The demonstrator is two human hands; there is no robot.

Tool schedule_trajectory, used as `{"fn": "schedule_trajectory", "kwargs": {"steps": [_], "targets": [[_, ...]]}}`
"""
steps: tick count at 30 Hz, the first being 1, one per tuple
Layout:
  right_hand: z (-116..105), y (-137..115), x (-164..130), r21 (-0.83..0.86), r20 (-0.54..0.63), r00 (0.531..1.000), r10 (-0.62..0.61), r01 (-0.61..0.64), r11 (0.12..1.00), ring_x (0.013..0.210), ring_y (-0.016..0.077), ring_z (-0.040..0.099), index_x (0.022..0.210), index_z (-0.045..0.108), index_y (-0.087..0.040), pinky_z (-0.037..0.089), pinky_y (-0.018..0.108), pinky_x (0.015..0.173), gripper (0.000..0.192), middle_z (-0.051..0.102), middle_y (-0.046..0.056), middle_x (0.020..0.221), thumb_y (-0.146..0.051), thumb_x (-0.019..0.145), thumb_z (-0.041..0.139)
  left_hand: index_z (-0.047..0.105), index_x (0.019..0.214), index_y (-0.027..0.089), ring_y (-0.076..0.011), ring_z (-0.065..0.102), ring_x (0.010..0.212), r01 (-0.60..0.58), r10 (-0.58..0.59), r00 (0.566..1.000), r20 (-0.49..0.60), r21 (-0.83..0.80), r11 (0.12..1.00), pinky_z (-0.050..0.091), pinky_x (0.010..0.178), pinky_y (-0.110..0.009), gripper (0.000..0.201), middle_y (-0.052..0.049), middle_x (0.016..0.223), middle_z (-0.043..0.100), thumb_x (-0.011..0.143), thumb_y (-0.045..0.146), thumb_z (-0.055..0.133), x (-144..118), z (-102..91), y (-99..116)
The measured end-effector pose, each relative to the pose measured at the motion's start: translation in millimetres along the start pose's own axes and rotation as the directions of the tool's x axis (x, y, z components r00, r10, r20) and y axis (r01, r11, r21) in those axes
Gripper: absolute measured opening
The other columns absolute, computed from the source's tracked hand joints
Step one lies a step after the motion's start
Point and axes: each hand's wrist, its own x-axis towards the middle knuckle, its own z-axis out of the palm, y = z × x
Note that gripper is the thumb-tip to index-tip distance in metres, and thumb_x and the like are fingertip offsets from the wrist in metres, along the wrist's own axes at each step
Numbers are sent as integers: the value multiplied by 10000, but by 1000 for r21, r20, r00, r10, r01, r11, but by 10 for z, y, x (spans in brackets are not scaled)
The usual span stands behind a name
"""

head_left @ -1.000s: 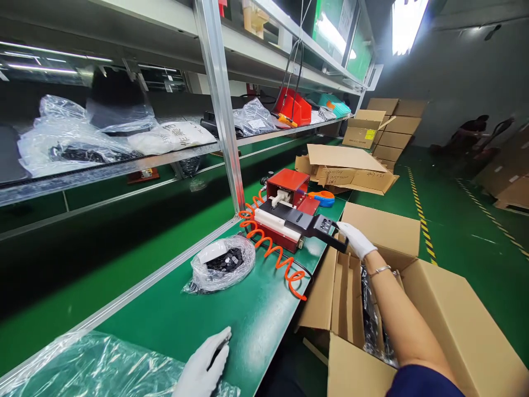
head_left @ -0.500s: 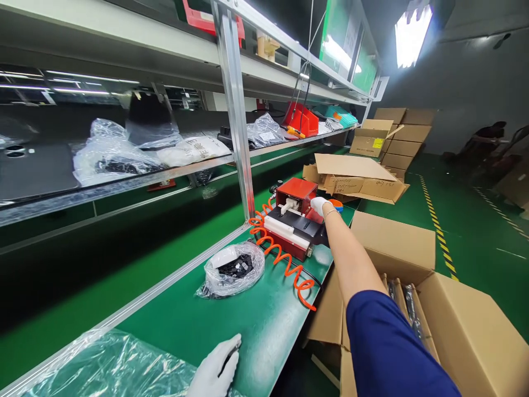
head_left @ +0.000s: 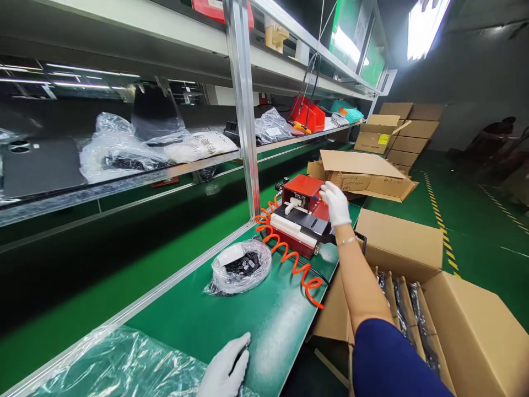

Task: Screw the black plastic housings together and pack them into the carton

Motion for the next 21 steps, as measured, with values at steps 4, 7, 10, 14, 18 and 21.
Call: {"fn": "schedule_trajectory", "kwargs": {"steps": [4,7,10,14,18,21], "targets": [[434,-116,-1277,222,459,885,76,-197,955,814,118,669,1134,576,-97,559,253,782,590,673,103,955,-558,981,242,689,1180,238,-222,627,1157,-7,7,998,57,3,1000,514,1020,-372,413,-44,1242,678,915,409,423,31,-36,-31],[896,-139,-2122,-12,773,611,172,-256,967,574,101,619,887,634,-97,515,206,566,667,664,68,728,-589,977,192,678,1208,236,-220,621,1175,-36,35,989,140,9,999,506,1036,-364,425,-43,1262,669,912,416,433,66,-77,-73],[1279,-152,-2529,-214,764,586,270,-164,963,572,112,607,771,633,-121,486,214,573,527,656,51,678,-470,986,302,672,1220,231,-222,615,1185,-47,43,983,176,20,999,496,1049,-369,437,-47,1278,659,913,421,427,79,-114,-58],[1561,-181,-2627,-407,730,635,255,104,908,849,223,650,774,646,-146,470,308,719,347,689,94,880,-385,925,446,659,1234,218,-221,604,1195,-46,43,983,179,14,999,473,1073,-389,449,-57,1297,645,926,426,407,51,-162,44],[1648,-199,-2646,-426,790,583,191,296,855,836,199,641,837,671,-187,433,269,657,372,685,54,895,-431,937,408,668,1218,216,-223,604,1192,-49,47,981,186,8,999,471,1074,-389,456,-57,1290,648,922,438,402,24,-193,88],[1663,-197,-2661,-464,782,590,200,337,819,801,183,643,841,679,-201,417,249,601,467,684,31,875,-492,960,334,665,1223,215,-221,603,1196,-60,60,978,199,-6,998,466,1081,-379,461,-56,1295,645,917,444,408,30,-195,64]]}}
